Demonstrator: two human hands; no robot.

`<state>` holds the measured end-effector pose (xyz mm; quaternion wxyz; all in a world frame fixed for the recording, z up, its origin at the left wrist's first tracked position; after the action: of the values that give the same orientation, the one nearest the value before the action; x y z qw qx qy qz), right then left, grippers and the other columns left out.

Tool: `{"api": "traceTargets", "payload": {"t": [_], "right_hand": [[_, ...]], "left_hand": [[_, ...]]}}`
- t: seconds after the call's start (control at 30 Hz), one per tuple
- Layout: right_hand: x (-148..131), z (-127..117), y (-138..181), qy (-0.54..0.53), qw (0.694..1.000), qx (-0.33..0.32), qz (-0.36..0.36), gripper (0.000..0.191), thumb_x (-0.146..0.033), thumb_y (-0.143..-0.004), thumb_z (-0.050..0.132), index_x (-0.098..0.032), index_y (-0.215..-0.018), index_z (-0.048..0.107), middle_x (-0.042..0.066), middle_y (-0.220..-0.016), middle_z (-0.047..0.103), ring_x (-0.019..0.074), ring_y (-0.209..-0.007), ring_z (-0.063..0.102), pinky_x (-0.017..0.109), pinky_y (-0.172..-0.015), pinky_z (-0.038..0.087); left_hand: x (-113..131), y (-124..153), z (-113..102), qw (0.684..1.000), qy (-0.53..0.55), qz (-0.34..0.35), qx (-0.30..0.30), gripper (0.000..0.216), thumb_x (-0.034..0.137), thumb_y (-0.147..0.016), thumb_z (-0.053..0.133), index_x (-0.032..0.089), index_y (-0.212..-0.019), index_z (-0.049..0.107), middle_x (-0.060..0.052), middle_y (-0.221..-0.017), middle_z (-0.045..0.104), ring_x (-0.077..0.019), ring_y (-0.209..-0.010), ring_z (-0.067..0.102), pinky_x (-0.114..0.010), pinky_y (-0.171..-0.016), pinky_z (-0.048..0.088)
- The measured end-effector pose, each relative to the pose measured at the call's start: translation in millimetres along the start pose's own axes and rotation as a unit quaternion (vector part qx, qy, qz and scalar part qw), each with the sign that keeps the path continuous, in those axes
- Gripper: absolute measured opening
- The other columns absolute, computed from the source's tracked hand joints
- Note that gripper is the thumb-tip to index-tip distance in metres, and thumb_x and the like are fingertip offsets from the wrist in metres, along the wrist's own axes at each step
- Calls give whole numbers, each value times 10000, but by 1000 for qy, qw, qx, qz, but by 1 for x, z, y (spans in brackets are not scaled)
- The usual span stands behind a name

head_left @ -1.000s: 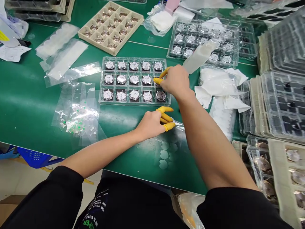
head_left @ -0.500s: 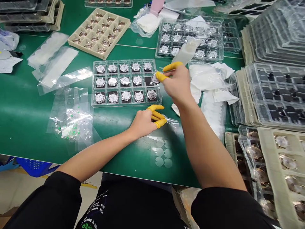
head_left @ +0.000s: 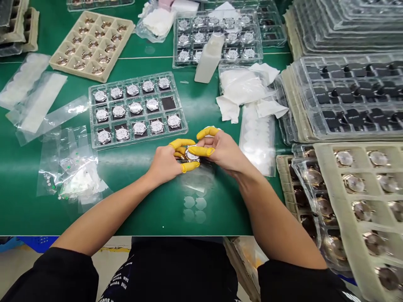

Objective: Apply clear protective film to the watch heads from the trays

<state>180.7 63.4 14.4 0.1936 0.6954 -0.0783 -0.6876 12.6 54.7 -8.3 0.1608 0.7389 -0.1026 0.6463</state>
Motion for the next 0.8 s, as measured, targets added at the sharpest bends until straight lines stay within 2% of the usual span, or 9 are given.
{"api": "traceTargets", "payload": {"t": [0.07,0.1,0.13,0.23,0.3,0.4,0.57,0.7,0.8], "right_hand": [[0,-10,-2,52,997,9,-48,639,-536,-574,981,-226,-1022,646,-18,-725,709,148,-614,602,298,-604,473],[-1,-19,-4,104,990,39,-90,590,-537,-634,951,-227,-1061,686,-3,-779,726,148,-626,590,310,-618,475],[-3,-31,-6,168,972,86,-140,534,-515,-680,926,-232,-1086,724,14,-847,740,152,-652,585,324,-637,478],[-5,-63,-12,337,879,221,-254,294,-380,-767,861,-261,-1032,813,57,-1022,756,209,-814,616,379,-728,491],[0,-71,-19,392,850,220,-274,164,-312,-811,815,-270,-967,838,65,-1010,767,246,-885,629,406,-768,489],[5,-65,-23,435,834,184,-285,112,-287,-892,741,-256,-936,840,68,-899,765,254,-852,614,415,-765,471],[5,-52,-22,470,809,155,-317,248,-326,-943,708,-260,-1158,814,91,-1020,761,267,-900,609,434,-811,471],[0,-56,-18,450,815,174,-321,171,-380,-955,719,-264,-963,845,84,-865,714,252,-815,584,431,-753,439],[-9,-46,0,385,828,160,-375,175,-424,-957,735,-274,-974,823,67,-844,693,236,-795,595,411,-719,444]], "left_hand": [[1,0,-2,1000,0,-5,12,571,294,-664,922,202,-1200,746,-17,-930,805,-166,-844,765,-328,-891,646],[2,-1,-2,1000,2,-9,16,566,294,-661,923,202,-1192,749,-17,-929,804,-162,-843,763,-323,-890,647],[2,-1,-3,1000,5,-14,20,567,295,-657,925,202,-1190,752,-16,-922,801,-157,-834,759,-316,-885,649],[2,-2,-5,999,18,-27,27,591,295,-655,925,200,-1212,753,-17,-923,794,-140,-816,743,-299,-876,652],[2,-3,-5,999,21,-33,29,599,288,-656,920,200,-1224,751,-15,-921,791,-133,-819,737,-288,-875,652],[1,-3,-6,999,21,-32,31,588,282,-658,915,203,-1216,749,-13,-930,791,-133,-835,741,-276,-869,650],[-1,-3,-5,999,25,-26,32,590,273,-647,927,216,-1207,750,-16,-933,790,-149,-828,753,-288,-849,652],[-2,-3,-5,999,17,-21,37,562,260,-645,922,218,-1182,761,-5,-894,780,-146,-805,746,-290,-841,646],[-2,-3,-5,999,18,-20,39,553,254,-652,912,214,-1183,763,-7,-893,786,-139,-793,745,-276,-821,642]]}}
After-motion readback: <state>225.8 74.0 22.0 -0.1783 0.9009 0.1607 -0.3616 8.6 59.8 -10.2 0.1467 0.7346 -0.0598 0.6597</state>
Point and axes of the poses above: each hand's wrist, its own y-axis away from the middle knuckle, its own z-axis out of the palm, x = y × z, the point moved 4 cm from there along -y, towards the middle knuckle
